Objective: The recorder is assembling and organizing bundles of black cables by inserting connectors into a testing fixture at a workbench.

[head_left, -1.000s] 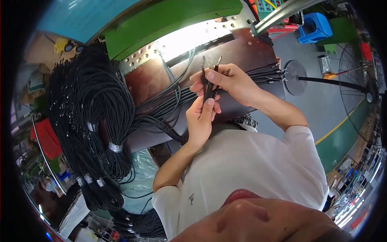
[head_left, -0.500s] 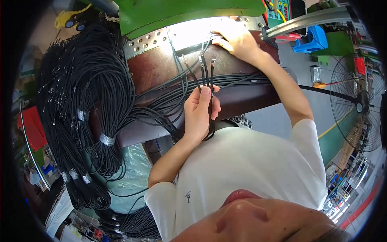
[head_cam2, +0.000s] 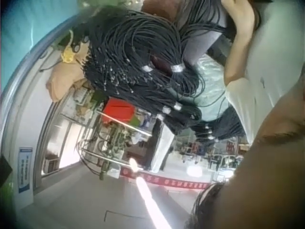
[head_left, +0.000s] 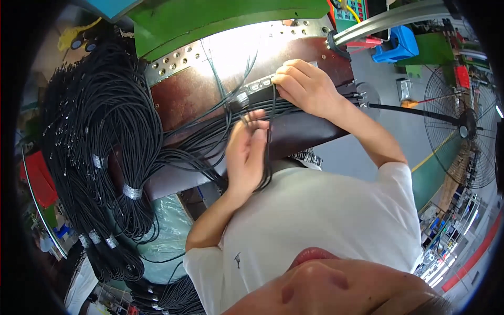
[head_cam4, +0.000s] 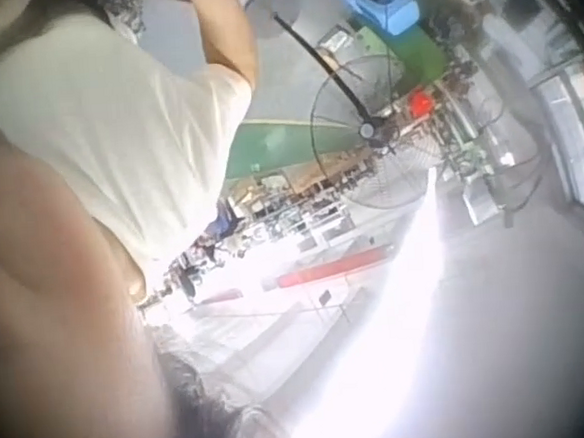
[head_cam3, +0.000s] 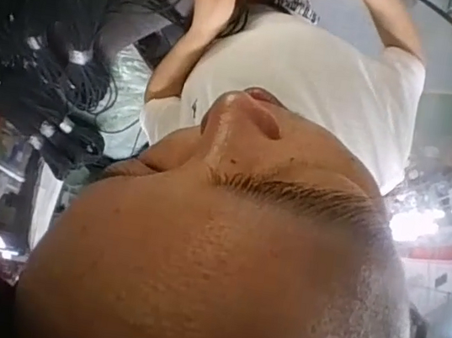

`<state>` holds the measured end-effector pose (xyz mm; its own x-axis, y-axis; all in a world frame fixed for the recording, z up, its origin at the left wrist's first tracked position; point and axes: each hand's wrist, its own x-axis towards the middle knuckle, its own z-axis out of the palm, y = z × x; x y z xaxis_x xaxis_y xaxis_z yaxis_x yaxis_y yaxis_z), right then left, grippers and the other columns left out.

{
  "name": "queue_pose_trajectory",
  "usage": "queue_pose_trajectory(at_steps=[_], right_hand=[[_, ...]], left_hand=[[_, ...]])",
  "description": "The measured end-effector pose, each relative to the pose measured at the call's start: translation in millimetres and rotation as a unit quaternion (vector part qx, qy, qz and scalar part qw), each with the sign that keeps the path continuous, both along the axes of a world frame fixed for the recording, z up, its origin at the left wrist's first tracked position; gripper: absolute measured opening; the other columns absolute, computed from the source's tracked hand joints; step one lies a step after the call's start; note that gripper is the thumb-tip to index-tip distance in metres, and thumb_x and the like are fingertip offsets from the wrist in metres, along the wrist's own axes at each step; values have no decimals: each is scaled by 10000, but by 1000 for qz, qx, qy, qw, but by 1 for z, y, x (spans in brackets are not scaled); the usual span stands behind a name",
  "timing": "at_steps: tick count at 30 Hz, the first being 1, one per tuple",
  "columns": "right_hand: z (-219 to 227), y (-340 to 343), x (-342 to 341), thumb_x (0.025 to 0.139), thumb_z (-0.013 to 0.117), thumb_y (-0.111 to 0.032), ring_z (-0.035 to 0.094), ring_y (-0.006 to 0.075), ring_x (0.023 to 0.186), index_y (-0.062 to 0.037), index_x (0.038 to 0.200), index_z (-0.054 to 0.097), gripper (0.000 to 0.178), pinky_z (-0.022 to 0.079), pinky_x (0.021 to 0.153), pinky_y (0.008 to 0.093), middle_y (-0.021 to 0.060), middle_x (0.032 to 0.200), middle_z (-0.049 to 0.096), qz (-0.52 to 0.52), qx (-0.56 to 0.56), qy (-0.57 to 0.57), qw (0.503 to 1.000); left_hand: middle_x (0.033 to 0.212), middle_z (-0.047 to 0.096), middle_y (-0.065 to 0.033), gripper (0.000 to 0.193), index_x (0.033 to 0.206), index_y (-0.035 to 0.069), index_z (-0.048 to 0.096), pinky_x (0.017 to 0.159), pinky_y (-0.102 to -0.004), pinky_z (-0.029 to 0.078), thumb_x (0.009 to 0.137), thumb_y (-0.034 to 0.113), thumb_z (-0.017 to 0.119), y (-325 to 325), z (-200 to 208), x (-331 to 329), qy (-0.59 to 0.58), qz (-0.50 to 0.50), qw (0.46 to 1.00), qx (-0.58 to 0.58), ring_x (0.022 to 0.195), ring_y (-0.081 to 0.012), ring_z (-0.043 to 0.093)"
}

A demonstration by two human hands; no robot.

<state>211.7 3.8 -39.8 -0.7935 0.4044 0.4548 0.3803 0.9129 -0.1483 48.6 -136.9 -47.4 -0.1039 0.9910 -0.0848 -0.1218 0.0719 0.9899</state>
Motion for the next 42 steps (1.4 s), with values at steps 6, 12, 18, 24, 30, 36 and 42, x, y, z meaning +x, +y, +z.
queue_pose_trajectory(at_steps=[6,12,18,24,30,36,42], right_hand=[[-15,-12,-29,741,665,-33,585,292,849,-60,896,534,205,484,755,387,77,887,598,-81,-162,159,971],[-17,-14,-27,757,666,-70,592,281,866,-85,912,547,196,493,746,365,70,928,609,-81,-129,107,982],[25,-2,-26,757,665,-86,602,238,858,-85,931,596,187,498,684,324,53,912,609,19,-17,17,1000],[-10,-5,-4,744,678,27,618,257,882,-40,859,613,148,494,732,317,93,912,657,-89,-254,150,951],[-15,-1,-11,759,688,-19,615,265,879,-26,828,573,135,451,791,332,71,933,661,-76,-267,139,950],[-20,-3,-9,762,678,-33,608,269,868,-37,834,582,120,449,789,346,75,919,660,-115,-285,151,940],[-12,-2,-7,766,668,-60,605,258,848,-65,864,613,113,469,729,362,72,923,649,-100,-207,89,969]], left_hand=[[736,588,-90,278,1004,10,541,566,-264,487,1010,242,388,0,41,-18,-324,-11,936,-141,622,-142,569],[726,606,-113,305,1022,-20,572,552,-249,463,1001,241,416,5,30,-6,-310,-41,934,-175,581,-145,562],[812,644,-102,302,1013,-42,601,614,-231,495,998,206,430,10,38,-6,-287,-128,924,-218,673,-123,607],[769,642,-92,316,1003,-50,624,620,-237,498,995,205,438,12,46,-13,-205,-58,964,-158,670,-125,613],[727,627,-105,320,949,-59,619,597,-234,492,989,215,457,20,39,-6,-261,-104,943,-178,630,-134,600],[727,623,-109,325,975,-68,613,590,-228,484,989,218,460,21,37,-3,-272,-109,936,-195,635,-136,596],[733,622,-113,338,990,-70,608,595,-230,487,990,233,458,23,38,-3,-270,-133,936,-184,637,-137,596]])
